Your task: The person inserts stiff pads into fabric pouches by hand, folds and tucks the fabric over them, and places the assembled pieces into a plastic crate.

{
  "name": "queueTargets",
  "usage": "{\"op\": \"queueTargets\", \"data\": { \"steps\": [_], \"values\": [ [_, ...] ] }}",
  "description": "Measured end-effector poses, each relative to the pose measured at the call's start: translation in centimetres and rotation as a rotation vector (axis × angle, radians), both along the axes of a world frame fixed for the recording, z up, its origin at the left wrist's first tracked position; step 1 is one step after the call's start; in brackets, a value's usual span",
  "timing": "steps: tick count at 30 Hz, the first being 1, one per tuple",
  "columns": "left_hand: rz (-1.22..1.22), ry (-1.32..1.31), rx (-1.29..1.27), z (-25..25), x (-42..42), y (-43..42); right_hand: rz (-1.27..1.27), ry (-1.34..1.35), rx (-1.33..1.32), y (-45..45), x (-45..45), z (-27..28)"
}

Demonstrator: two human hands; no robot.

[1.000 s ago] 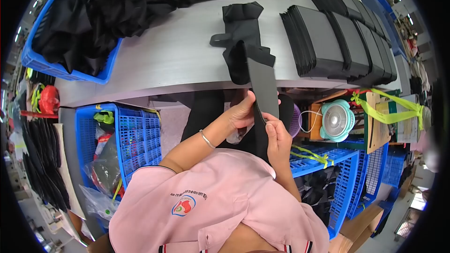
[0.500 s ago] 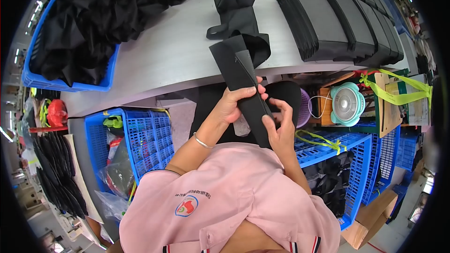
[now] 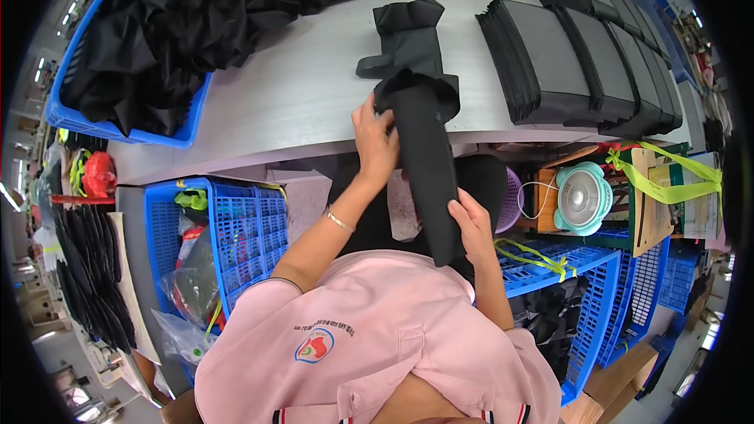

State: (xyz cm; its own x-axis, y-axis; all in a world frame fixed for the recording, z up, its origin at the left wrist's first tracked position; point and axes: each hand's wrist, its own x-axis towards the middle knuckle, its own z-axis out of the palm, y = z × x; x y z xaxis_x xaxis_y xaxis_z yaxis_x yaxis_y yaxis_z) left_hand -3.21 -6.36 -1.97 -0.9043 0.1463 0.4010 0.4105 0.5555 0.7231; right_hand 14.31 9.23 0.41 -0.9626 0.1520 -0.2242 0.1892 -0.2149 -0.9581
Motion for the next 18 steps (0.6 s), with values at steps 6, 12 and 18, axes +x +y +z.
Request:
{"op": "queueTargets", "data": {
  "steps": [6, 12, 18],
  "values": [
    [-0.114, 0.197, 0.044, 1.9, -2.6, 1.1, -0.172, -0.01, 0.221, -0.9, -2.8, 1.1],
    [-0.497, 0.282, -0.085, 4.5, 0.8, 2.3, -0.23, 0.25, 0.95, -1.1, -7.7, 0.9],
    [-0.803, 0.194, -0.061, 6.4, 4.7, 1.5, -0.171, 0.525, 0.82, 0.8, -8.8, -7.8]
  ]
}}
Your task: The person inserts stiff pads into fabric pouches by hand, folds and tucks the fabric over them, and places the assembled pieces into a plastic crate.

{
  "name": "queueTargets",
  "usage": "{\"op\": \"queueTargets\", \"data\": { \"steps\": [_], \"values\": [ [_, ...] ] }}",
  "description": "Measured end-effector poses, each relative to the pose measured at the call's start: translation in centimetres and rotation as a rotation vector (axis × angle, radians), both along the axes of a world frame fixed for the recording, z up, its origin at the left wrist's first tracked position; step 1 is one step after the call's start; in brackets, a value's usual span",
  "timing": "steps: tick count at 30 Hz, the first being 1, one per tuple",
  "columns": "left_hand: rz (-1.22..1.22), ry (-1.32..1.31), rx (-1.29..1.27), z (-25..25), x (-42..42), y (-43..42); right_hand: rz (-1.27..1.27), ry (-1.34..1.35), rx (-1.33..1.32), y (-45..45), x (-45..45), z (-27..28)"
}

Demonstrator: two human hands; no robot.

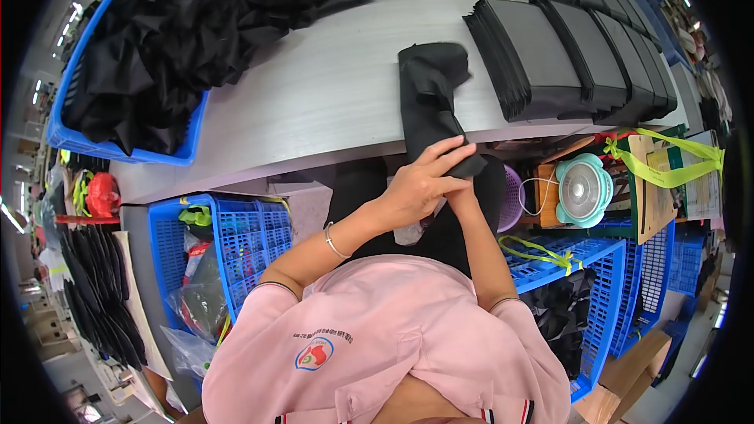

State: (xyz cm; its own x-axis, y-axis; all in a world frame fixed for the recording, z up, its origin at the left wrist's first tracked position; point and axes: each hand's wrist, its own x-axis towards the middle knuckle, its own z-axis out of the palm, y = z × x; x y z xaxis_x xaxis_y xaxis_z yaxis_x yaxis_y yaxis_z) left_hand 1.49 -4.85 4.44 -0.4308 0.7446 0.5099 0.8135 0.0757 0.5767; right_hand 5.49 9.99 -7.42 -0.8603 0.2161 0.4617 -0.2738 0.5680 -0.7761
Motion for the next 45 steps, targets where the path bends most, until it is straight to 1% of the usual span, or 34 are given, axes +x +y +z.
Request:
{"op": "queueTargets", "data": {
  "steps": [1, 3, 4, 5, 6, 7, 9, 10, 13, 16, 19, 22, 25, 28, 31, 34, 38, 43, 45],
  "values": [
    [0.003, -0.012, 0.059, -0.2, 0.1, -0.5, 0.055, -0.094, -0.416, 0.1, 0.3, 0.1],
    [0.114, -0.101, 0.204, 0.3, 1.0, -1.9, 0.18, -0.238, -0.812, 0.5, -0.7, 3.6],
    [0.175, -0.103, 0.224, 0.4, 1.5, -2.7, 0.107, -0.239, -1.108, -0.1, -0.3, 4.9],
    [0.233, -0.104, 0.244, 0.4, 1.8, -3.3, -0.104, -0.389, -1.328, -0.5, -0.7, 8.0],
    [0.215, -0.06, 0.192, -0.1, 1.7, -3.5, -0.111, -0.378, -1.398, -0.3, -0.9, 9.0],
    [0.232, -0.105, 0.208, -0.6, 2.1, -3.2, -0.116, -0.367, -1.468, -0.2, -1.0, 9.3],
    [0.276, -0.188, 0.243, -1.0, 2.8, -1.9, -0.067, -0.278, -1.516, -0.5, -1.0, 9.6],
    [0.279, -0.191, 0.226, -1.1, 2.8, -1.6, -0.037, -0.234, -1.538, -0.6, -1.1, 9.6],
    [0.403, -0.157, 0.26, -0.6, 2.5, -0.4, 0.108, -0.156, -1.53, -0.8, -1.4, 9.0],
    [0.506, -0.189, 0.249, -0.1, 2.7, -0.2, 0.081, -0.162, -1.54, -1.1, -1.4, 9.1],
    [0.57, -0.268, 0.312, -0.1, 3.2, 0.0, -0.082, -0.239, -1.503, -1.6, -0.8, 10.2],
    [0.59, -0.324, 0.414, 0.4, 3.7, 0.4, -0.127, -0.264, -1.5, -1.9, -0.3, 10.5],
    [0.575, -0.324, 0.43, 0.0, 3.7, 0.2, -0.03, -0.222, -1.501, -1.7, -0.2, 9.1],
    [0.559, -0.285, 0.439, 0.0, 3.6, 0.2, 0.118, -0.145, -1.513, -1.6, 0.0, 7.6],
    [0.543, -0.267, 0.415, -0.2, 3.6, -0.2, 0.2, -0.071, -1.522, -1.5, 0.1, 6.9],
    [0.546, -0.289, 0.422, -0.2, 3.7, -0.1, 0.137, -0.081, -1.406, -1.3, -0.6, 5.7],
    [0.55, -0.268, 0.415, -0.6, 3.8, -0.3, 0.082, -0.111, -1.408, -1.7, -0.6, 5.7],
    [0.545, -0.254, 0.434, -1.8, 3.5, -0.6, 0.077, -0.16, -1.436, -2.1, -1.2, 5.5],
    [0.55, -0.253, 0.438, -2.2, 3.4, -0.6, -0.008, -0.202, -1.483, -2.6, -1.6, 5.9]
  ]
}}
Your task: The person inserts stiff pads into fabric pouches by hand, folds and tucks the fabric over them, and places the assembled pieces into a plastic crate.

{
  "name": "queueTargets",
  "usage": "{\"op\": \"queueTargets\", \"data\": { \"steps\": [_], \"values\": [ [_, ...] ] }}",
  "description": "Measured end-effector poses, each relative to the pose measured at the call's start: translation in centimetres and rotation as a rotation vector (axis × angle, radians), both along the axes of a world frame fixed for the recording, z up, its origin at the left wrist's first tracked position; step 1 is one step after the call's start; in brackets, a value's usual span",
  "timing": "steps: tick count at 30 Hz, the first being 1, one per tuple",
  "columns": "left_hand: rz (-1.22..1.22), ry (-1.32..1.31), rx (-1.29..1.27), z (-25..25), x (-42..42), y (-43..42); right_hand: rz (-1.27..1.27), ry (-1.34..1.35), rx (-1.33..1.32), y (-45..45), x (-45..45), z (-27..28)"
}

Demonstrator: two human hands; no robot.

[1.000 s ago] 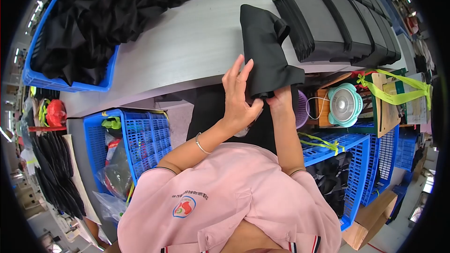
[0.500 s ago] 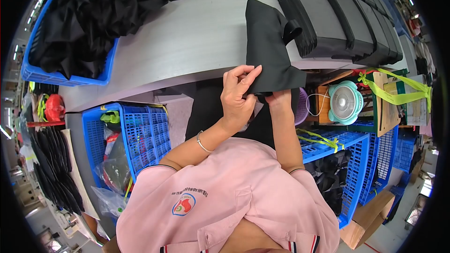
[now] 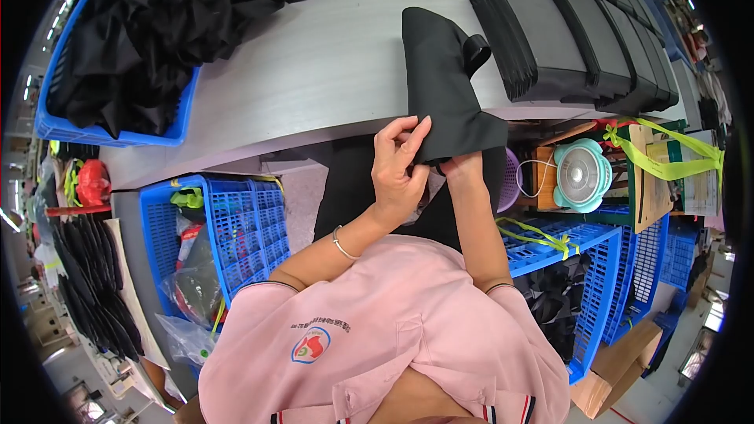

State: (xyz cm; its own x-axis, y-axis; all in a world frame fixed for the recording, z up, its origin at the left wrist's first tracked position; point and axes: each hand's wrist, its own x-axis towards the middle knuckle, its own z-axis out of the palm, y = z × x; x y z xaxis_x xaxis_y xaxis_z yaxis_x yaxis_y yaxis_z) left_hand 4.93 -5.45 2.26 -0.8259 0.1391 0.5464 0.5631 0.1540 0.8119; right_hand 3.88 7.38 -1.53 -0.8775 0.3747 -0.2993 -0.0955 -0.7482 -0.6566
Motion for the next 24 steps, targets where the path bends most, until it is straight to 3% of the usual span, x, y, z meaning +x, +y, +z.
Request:
{"op": "queueTargets", "data": {
  "steps": [7, 10, 11, 12, 14, 15, 17, 20, 21, 24],
  "values": [
    [-0.039, 0.015, 0.015, -0.3, -0.5, -1.2, -0.039, -0.113, 0.051, -1.3, -1.3, 2.1],
    [-0.001, -0.15, 0.005, -1.4, -1.1, -1.7, -0.149, -0.112, 0.167, -1.9, -2.6, -0.6],
    [0.093, -0.055, -0.063, -2.5, -1.9, -1.8, -0.043, -0.102, 0.651, -1.2, -2.7, -1.2],
    [0.064, -0.276, 0.091, -3.4, -2.2, -2.1, 0.068, -0.088, 1.133, -0.1, -2.7, -1.7],
    [0.0, -0.711, 0.402, -4.8, -2.7, -2.5, 0.34, -0.087, 1.31, 0.5, -2.8, -0.1],
    [-0.01, -0.79, 0.522, -5.9, -3.1, -2.9, 0.483, -0.104, 0.998, 0.4, -2.2, 3.0],
    [-0.045, -0.93, 0.58, -7.1, -3.3, -3.5, 0.653, -0.163, 0.637, 0.9, -1.7, 4.2],
    [-0.106, -1.041, 0.616, -8.4, -2.1, -2.4, 0.336, -0.06, 1.857, 0.2, -2.8, -3.9],
    [-0.115, -1.06, 0.636, -8.1, -1.9, -1.6, 0.054, -0.101, 2.042, -1.4, -2.0, -4.5],
    [-0.166, -1.136, 0.663, -8.7, -1.9, -0.5, -0.017, -0.19, 2.271, -3.6, -2.2, 0.6]
  ]
}}
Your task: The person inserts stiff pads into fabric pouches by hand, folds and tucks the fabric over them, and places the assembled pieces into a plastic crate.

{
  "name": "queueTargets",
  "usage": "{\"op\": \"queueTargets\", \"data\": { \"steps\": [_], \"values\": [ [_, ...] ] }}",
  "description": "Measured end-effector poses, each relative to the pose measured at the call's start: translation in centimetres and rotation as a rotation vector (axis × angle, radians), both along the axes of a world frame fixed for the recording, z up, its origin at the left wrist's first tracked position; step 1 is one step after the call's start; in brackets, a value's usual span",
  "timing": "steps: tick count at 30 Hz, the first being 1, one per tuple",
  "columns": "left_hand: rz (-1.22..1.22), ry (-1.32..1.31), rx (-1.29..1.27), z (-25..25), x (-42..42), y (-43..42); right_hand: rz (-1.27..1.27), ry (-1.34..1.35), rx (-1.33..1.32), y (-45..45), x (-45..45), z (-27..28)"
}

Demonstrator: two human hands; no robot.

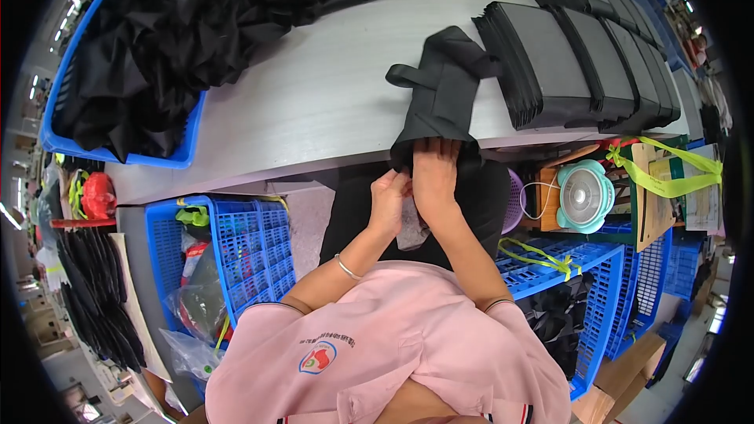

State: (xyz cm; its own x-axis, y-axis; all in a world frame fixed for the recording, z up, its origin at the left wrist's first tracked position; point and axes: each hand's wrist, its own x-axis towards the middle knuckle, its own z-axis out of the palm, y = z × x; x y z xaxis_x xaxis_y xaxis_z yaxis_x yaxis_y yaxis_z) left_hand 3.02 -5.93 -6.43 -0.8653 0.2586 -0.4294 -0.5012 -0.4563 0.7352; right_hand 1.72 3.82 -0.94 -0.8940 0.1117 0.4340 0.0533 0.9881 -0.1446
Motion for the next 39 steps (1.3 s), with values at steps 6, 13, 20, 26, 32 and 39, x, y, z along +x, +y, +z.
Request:
{"op": "queueTargets", "data": {
  "steps": [6, 13, 20, 26, 32, 39],
  "values": [
    [-0.243, 0.005, 0.182, -0.6, 0.2, -0.1, 0.041, -0.065, -0.205, -0.8, 1.9, -0.3],
    [-0.307, -0.097, 0.193, 1.1, -0.4, 0.7, 0.07, -0.223, -0.186, 0.6, 1.3, -1.1],
    [-0.423, -0.076, -0.029, 1.0, -0.5, -0.4, 0.112, -0.114, -0.016, 0.6, 0.6, -1.0],
    [-0.637, 0.064, -0.14, -2.4, -1.5, -4.5, 0.152, -0.47, -0.279, 1.3, 2.4, -0.3],
    [-0.374, -0.031, 0.292, 1.9, -2.8, -5.8, 0.435, -0.309, -0.126, 0.5, 8.6, -2.2],
    [-0.311, -0.096, 0.108, 3.1, -1.3, -4.2, 0.402, -0.262, -1.301, 3.0, 12.5, 8.7]
  ]
}}
